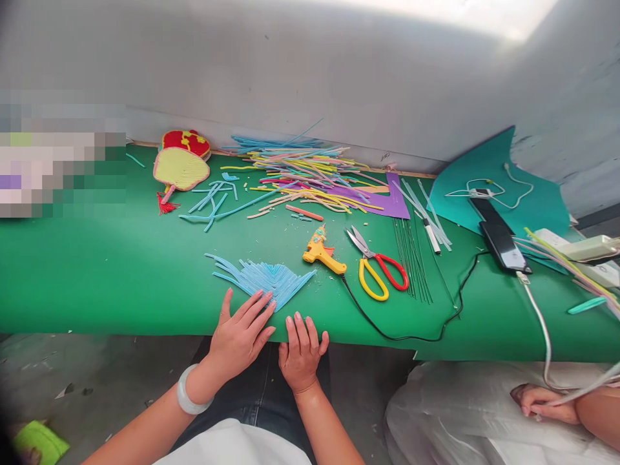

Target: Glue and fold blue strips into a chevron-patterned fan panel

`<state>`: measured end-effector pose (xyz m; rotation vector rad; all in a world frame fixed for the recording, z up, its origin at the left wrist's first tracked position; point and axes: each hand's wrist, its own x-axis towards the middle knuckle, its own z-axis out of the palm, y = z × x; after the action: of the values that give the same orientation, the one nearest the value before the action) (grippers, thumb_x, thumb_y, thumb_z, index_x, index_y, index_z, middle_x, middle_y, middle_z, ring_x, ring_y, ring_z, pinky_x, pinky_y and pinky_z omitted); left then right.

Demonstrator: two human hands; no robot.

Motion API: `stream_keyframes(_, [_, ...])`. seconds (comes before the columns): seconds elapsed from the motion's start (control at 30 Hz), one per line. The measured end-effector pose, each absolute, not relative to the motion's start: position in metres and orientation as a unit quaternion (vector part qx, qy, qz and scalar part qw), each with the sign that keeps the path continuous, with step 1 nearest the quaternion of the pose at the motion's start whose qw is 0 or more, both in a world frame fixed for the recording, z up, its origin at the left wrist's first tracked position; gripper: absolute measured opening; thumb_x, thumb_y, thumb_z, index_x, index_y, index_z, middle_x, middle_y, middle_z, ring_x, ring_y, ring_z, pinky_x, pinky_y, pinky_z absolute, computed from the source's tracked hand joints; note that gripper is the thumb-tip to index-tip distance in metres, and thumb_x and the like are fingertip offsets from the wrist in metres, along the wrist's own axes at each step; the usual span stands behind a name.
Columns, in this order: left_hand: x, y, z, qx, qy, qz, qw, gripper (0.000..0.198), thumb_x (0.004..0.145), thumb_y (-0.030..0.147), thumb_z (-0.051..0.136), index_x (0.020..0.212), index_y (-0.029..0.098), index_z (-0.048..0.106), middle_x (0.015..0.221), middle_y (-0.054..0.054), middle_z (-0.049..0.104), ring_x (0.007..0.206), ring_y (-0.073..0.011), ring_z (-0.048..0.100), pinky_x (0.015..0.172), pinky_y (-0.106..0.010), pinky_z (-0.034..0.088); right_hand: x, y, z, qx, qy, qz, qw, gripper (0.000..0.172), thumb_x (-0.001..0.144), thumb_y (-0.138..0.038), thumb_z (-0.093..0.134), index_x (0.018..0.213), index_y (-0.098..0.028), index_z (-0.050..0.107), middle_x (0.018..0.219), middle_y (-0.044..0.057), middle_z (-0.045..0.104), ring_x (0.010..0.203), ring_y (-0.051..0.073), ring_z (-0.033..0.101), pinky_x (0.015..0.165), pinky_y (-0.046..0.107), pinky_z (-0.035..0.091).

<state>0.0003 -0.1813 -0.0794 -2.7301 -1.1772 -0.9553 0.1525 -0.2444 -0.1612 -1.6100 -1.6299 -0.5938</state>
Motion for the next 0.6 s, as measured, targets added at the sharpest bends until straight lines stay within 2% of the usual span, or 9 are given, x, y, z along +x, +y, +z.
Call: stream_keyframes(0.6, [-0.0002, -0.1808, -0.0783, -0.874, -0.377, -0.305, 0.013, 0.035, 0.100, 0.033, 0.054, 0.131, 0.019, 0.062, 0.140, -0.007, 0.062, 0.132, -0.0253, 0.057, 0.126, -0.057, 0.002, 0.1518, -0.2445, -0.1592, -0.628, -0.640, -0.232, 0.377, 0.048, 0.103, -0.029, 0.039, 0.149, -0.018, 0.044, 0.117, 0.012, 0.069, 0.132, 0.026, 0.049, 0.120, 0.051, 0.015])
